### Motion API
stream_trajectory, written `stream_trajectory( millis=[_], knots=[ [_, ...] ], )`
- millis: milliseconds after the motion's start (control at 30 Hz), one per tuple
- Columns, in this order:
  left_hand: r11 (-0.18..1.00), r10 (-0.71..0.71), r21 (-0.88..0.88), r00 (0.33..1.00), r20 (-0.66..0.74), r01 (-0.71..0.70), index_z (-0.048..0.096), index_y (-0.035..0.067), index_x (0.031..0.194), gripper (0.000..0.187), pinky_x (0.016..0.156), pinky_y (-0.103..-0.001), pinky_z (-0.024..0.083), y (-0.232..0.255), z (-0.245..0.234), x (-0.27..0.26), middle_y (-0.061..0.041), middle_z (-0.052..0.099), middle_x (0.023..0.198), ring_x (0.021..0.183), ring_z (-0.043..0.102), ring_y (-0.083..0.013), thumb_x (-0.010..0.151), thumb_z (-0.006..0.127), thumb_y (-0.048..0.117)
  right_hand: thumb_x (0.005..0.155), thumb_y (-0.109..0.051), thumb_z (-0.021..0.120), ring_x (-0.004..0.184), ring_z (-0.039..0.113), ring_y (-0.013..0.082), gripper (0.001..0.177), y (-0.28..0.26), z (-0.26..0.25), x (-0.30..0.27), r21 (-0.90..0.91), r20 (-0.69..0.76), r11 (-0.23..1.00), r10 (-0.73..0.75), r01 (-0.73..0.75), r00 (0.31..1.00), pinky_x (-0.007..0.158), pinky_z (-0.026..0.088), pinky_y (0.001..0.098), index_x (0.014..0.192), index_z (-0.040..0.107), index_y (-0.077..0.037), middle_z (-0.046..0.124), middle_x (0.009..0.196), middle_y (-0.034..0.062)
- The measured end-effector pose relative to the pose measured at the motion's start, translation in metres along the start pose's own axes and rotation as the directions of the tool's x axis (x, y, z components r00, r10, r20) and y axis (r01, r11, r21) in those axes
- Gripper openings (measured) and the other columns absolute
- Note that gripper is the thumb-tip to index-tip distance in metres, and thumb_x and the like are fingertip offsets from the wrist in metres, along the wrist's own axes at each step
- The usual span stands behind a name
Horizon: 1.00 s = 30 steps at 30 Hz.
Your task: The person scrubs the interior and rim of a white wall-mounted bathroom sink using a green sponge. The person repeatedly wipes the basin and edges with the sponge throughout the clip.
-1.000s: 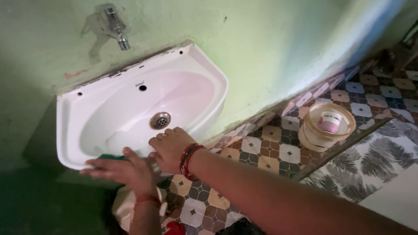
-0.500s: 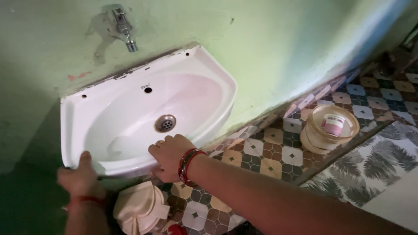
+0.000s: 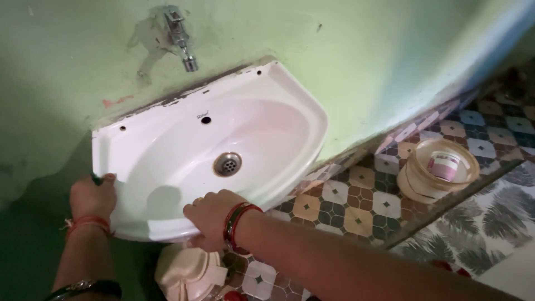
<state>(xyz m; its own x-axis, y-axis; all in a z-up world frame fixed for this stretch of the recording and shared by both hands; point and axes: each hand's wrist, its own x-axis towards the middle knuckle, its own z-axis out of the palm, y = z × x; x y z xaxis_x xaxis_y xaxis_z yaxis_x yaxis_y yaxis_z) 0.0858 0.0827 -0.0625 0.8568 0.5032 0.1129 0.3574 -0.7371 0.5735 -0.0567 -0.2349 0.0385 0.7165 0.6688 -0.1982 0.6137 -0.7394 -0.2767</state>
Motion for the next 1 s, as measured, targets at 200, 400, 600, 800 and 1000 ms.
stream_trajectory(
  millis=[200, 400, 600, 800, 1000],
  knots=[
    [0.996, 0.071, 0.051, 0.997, 0.025, -0.073, 0.072, -0.008, 0.113, 0.042, 0.089, -0.051, 0.053, 0.019, -0.002, 0.020, -0.035, 0.070, 0.110, 0.103, 0.068, -0.0492, 0.098, 0.075, 0.031, 0.088, -0.049, 0.067, 0.112, 0.065, 0.0312, 0.054, -0.010, 0.006, 0.019, 0.039, -0.002, 0.998, -0.047, 0.047, 0.999, 0.091, 0.054, 0.0452, 0.122, 0.060, -0.007, 0.069, 0.117, 0.0143],
    [0.986, 0.158, -0.055, 0.987, 0.006, -0.158, 0.067, -0.011, 0.121, 0.048, 0.089, -0.049, 0.053, 0.019, 0.014, 0.057, -0.036, 0.069, 0.112, 0.103, 0.069, -0.0484, 0.096, 0.077, 0.028, 0.089, -0.048, 0.066, 0.112, 0.065, 0.0319, 0.054, -0.008, 0.013, 0.019, 0.067, -0.046, 0.994, -0.080, 0.083, 0.996, 0.093, 0.052, 0.0454, 0.123, 0.062, -0.006, 0.070, 0.116, 0.0139],
    [0.928, 0.160, -0.352, 0.984, 0.078, -0.123, 0.065, -0.007, 0.125, 0.051, 0.090, -0.046, 0.050, 0.003, 0.023, 0.070, -0.028, 0.072, 0.114, 0.106, 0.069, -0.0402, 0.092, 0.076, 0.030, 0.088, -0.049, 0.066, 0.111, 0.064, 0.0339, 0.054, -0.006, 0.015, 0.020, 0.055, -0.076, 0.992, -0.108, 0.113, 0.991, 0.092, 0.052, 0.0465, 0.122, 0.062, -0.007, 0.069, 0.117, 0.0144],
    [0.964, 0.184, -0.196, 0.983, 0.014, -0.178, 0.067, -0.009, 0.118, 0.048, 0.091, -0.047, 0.052, -0.003, 0.014, 0.026, -0.032, 0.071, 0.112, 0.103, 0.070, -0.0444, 0.097, 0.074, 0.033, 0.089, -0.049, 0.065, 0.107, 0.067, 0.0343, 0.053, -0.006, 0.008, 0.021, 0.041, -0.033, 0.995, -0.087, 0.088, 0.996, 0.090, 0.053, 0.0466, 0.122, 0.062, -0.007, 0.071, 0.111, 0.0153],
    [1.000, -0.004, 0.016, 0.991, -0.133, 0.006, 0.062, -0.004, 0.129, 0.038, 0.096, -0.057, 0.049, 0.037, -0.016, -0.093, -0.032, 0.066, 0.126, 0.115, 0.061, -0.0497, 0.105, 0.062, 0.026, 0.090, -0.051, 0.061, 0.100, 0.069, 0.0343, 0.051, -0.007, 0.006, 0.018, -0.044, -0.087, 0.994, -0.106, 0.103, 0.991, 0.085, 0.055, 0.0468, 0.115, 0.064, -0.007, 0.072, 0.104, 0.0162]
  ],
)
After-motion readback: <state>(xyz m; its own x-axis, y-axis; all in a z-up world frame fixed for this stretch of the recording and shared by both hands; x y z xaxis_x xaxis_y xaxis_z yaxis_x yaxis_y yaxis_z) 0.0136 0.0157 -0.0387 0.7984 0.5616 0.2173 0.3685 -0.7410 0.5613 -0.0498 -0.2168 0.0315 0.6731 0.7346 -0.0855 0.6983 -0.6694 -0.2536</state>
